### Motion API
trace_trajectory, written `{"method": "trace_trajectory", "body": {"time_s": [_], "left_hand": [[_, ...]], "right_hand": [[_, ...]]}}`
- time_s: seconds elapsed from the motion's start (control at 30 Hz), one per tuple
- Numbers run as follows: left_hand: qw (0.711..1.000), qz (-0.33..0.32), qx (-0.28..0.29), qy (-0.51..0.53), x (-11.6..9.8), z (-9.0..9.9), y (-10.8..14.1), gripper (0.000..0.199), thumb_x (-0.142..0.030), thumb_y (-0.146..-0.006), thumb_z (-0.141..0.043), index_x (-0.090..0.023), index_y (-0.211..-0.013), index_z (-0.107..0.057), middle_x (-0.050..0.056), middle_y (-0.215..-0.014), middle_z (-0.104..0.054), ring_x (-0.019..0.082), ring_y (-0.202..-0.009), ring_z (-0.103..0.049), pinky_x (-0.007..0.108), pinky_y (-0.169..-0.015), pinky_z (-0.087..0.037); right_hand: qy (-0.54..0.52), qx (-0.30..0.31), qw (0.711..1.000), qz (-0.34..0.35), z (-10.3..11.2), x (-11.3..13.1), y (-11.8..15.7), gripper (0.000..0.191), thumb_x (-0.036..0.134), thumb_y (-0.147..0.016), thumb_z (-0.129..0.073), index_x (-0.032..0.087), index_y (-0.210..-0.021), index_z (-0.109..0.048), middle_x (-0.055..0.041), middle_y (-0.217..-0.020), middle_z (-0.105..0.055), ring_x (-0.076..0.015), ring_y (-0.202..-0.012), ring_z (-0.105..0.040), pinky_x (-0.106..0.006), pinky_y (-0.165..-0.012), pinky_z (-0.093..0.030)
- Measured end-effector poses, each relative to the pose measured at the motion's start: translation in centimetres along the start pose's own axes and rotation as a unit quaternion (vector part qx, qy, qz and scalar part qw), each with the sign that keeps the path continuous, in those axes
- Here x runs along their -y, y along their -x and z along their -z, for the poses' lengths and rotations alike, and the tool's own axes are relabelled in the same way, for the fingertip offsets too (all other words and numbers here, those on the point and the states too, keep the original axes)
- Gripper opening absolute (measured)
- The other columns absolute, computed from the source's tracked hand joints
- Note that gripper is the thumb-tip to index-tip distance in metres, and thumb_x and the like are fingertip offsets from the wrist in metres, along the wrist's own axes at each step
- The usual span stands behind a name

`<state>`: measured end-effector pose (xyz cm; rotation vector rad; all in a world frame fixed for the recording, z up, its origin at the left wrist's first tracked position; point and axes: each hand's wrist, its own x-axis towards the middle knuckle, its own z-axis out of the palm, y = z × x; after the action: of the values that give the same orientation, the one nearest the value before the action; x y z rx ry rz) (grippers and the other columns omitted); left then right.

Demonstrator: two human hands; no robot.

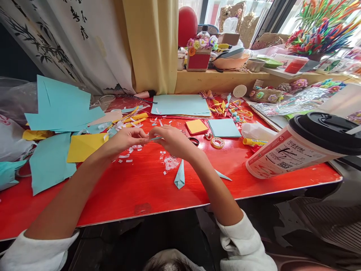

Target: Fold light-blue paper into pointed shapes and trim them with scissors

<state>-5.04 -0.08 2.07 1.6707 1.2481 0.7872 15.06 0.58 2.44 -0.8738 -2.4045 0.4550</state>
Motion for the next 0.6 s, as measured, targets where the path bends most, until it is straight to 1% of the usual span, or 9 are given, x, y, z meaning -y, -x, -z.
{"method": "trace_trajectory", "body": {"time_s": [0.07,0.13,0.23,0.33,0.4,0.47,0.5,0.53,0.6], "left_hand": [[1.000,0.005,-0.005,-0.005,0.0,-0.1,0.0,0.027,-0.042,-0.067,-0.072,-0.017,-0.067,-0.061,0.000,-0.068,-0.056,0.011,-0.063,-0.046,0.024,-0.055,-0.033],[1.000,0.011,-0.021,0.002,0.0,0.0,-0.1,0.029,-0.042,-0.066,-0.073,-0.017,-0.067,-0.059,0.000,-0.068,-0.055,0.010,-0.062,-0.046,0.024,-0.055,-0.033],[0.996,-0.013,-0.069,0.060,-0.1,0.2,-0.1,0.029,-0.039,-0.064,-0.076,-0.016,-0.068,-0.059,-0.001,-0.069,-0.055,0.010,-0.063,-0.047,0.023,-0.057,-0.035],[0.986,-0.042,-0.083,0.137,-0.2,0.4,-0.1,0.027,-0.037,-0.065,-0.076,-0.016,-0.079,-0.066,0.001,-0.077,-0.060,0.009,-0.064,-0.048,0.024,-0.061,-0.039],[0.981,-0.041,-0.084,0.170,-0.3,0.5,0.0,0.025,-0.035,-0.065,-0.076,-0.016,-0.080,-0.069,0.001,-0.077,-0.061,0.009,-0.064,-0.049,0.024,-0.063,-0.040],[0.975,-0.044,-0.095,0.196,-0.4,0.4,0.0,0.021,-0.033,-0.065,-0.077,-0.016,-0.074,-0.070,0.000,-0.072,-0.060,0.009,-0.066,-0.050,0.024,-0.066,-0.041],[0.971,-0.049,-0.099,0.210,-0.4,0.3,0.0,0.020,-0.033,-0.065,-0.078,-0.016,-0.072,-0.070,0.000,-0.070,-0.060,0.010,-0.068,-0.052,0.024,-0.068,-0.041],[0.967,-0.057,-0.102,0.225,-0.5,0.2,0.0,0.018,-0.032,-0.065,-0.078,-0.017,-0.072,-0.070,0.000,-0.071,-0.060,0.010,-0.071,-0.054,0.024,-0.070,-0.042],[0.960,-0.074,-0.102,0.251,-0.7,-0.2,0.0,0.016,-0.031,-0.066,-0.077,-0.018,-0.074,-0.071,0.000,-0.076,-0.063,0.011,-0.078,-0.056,0.023,-0.075,-0.042]], "right_hand": [[-0.030,0.002,0.999,-0.020,0.4,-0.1,0.1,0.019,0.022,-0.086,-0.057,0.017,-0.104,-0.059,-0.0068,-0.106,-0.065,-0.0169,-0.096,-0.058,-0.031,-0.082,-0.044],[-0.050,-0.012,0.998,-0.045,0.8,-0.3,0.2,0.026,0.031,-0.084,-0.060,0.017,-0.106,-0.057,-0.0082,-0.111,-0.064,-0.0181,-0.099,-0.058,-0.031,-0.083,-0.045],[-0.060,-0.037,0.994,-0.086,0.8,-0.8,0.2,0.035,0.040,-0.090,-0.050,0.017,-0.116,-0.052,-0.0094,-0.113,-0.064,-0.0192,-0.095,-0.060,-0.033,-0.079,-0.046],[-0.098,0.002,0.991,-0.094,-0.2,-1.1,-0.1,0.051,0.042,-0.092,-0.046,0.016,-0.135,-0.036,-0.0116,-0.113,-0.065,-0.0199,-0.096,-0.061,-0.034,-0.081,-0.046],[-0.097,0.050,0.990,-0.086,-1.1,-1.0,-0.3,0.059,0.043,-0.092,-0.046,0.014,-0.140,-0.030,-0.0127,-0.111,-0.067,-0.0207,-0.098,-0.061,-0.034,-0.084,-0.045],[-0.073,0.093,0.989,-0.083,-1.9,-0.8,-0.4,0.058,0.044,-0.092,-0.046,0.013,-0.139,-0.034,-0.0124,-0.105,-0.069,-0.0218,-0.095,-0.062,-0.036,-0.084,-0.045],[-0.060,0.099,0.990,-0.085,-2.2,-0.6,-0.5,0.056,0.045,-0.092,-0.046,0.013,-0.137,-0.039,-0.0126,-0.104,-0.069,-0.0223,-0.095,-0.062,-0.036,-0.083,-0.045],[-0.053,0.091,0.991,-0.086,-2.4,-0.3,-0.5,0.053,0.045,-0.092,-0.046,0.013,-0.133,-0.044,-0.0132,-0.106,-0.068,-0.0226,-0.095,-0.062,-0.036,-0.082,-0.045],[-0.072,0.045,0.993,-0.085,-2.7,0.1,-0.6,0.045,0.045,-0.092,-0.045,0.014,-0.123,-0.054,-0.0134,-0.111,-0.066,-0.0217,-0.097,-0.061,-0.034,-0.081,-0.045]]}}
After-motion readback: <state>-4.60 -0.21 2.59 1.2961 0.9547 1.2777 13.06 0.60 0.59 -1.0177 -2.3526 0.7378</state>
